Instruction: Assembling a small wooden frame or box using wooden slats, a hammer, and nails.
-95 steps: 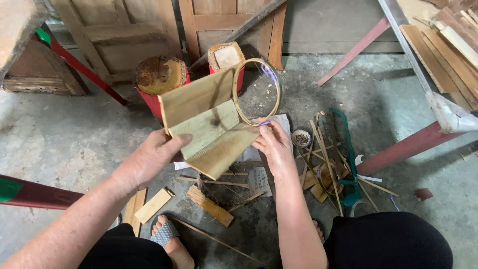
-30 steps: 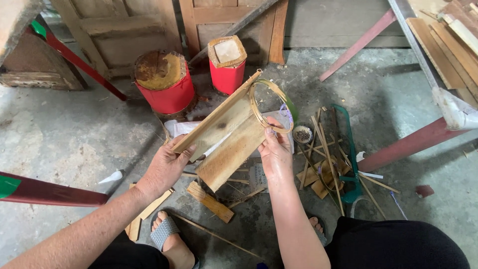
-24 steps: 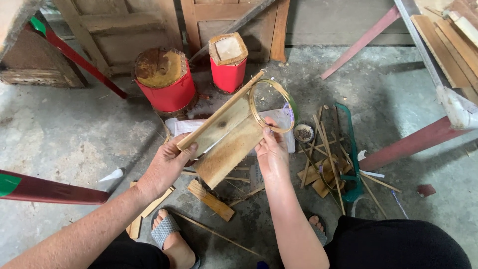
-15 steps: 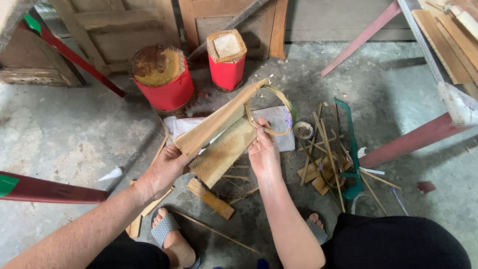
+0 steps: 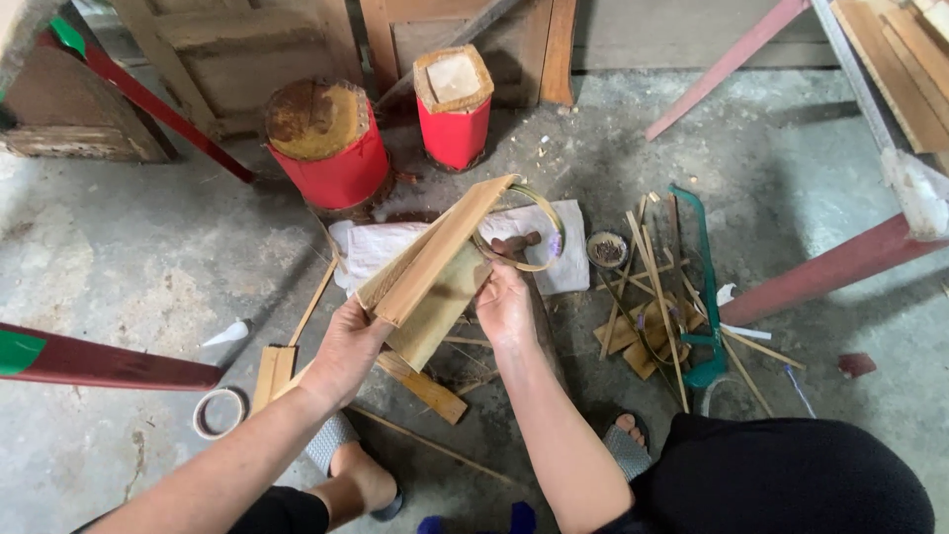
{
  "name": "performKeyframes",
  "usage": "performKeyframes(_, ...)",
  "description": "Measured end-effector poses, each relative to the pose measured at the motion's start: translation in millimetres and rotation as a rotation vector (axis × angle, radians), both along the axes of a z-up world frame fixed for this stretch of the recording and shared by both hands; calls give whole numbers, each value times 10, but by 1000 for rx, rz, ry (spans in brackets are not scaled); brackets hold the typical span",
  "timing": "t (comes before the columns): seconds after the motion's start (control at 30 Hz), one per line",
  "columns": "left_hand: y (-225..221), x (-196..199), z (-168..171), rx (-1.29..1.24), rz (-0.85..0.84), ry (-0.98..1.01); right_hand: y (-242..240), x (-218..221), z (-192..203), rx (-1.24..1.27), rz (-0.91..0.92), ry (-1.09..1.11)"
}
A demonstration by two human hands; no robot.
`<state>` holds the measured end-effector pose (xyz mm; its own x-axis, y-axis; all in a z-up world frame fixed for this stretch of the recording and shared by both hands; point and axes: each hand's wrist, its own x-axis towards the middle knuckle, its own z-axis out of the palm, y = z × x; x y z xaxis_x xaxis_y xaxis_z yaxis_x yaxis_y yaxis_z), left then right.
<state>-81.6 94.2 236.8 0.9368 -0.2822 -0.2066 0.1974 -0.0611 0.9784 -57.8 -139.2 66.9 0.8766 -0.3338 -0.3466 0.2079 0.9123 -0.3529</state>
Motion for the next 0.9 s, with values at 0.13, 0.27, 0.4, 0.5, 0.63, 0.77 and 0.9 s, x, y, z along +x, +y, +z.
performKeyframes(0.13, -11, 9, -520, 30, 77, -120, 205, -123, 242, -77, -4, -17)
performKeyframes(0.27, 23, 14, -1322, 15, 199, -183, 228, -107, -252, -85, 54, 75)
performKeyframes(0.4, -61, -288, -693, -80, 261, -289, 282, -152, -399, -132, 99, 159)
performKeyframes(0.5, 17, -240, -1055, -44, 280, -283, 358, -204, -526, -177, 125, 200)
performKeyframes(0.63, 89, -182, -1096, 42, 274, -316, 443, -282, -553, -191, 147, 245)
performKeyframes(0.77, 139, -140, -1216, 64, 252, -309, 414, -243, -698, -187, 166, 270)
performKeyframes(0.9, 150, -68, -1409, 52, 255, -297, 400, -258, -571, -204, 183, 292)
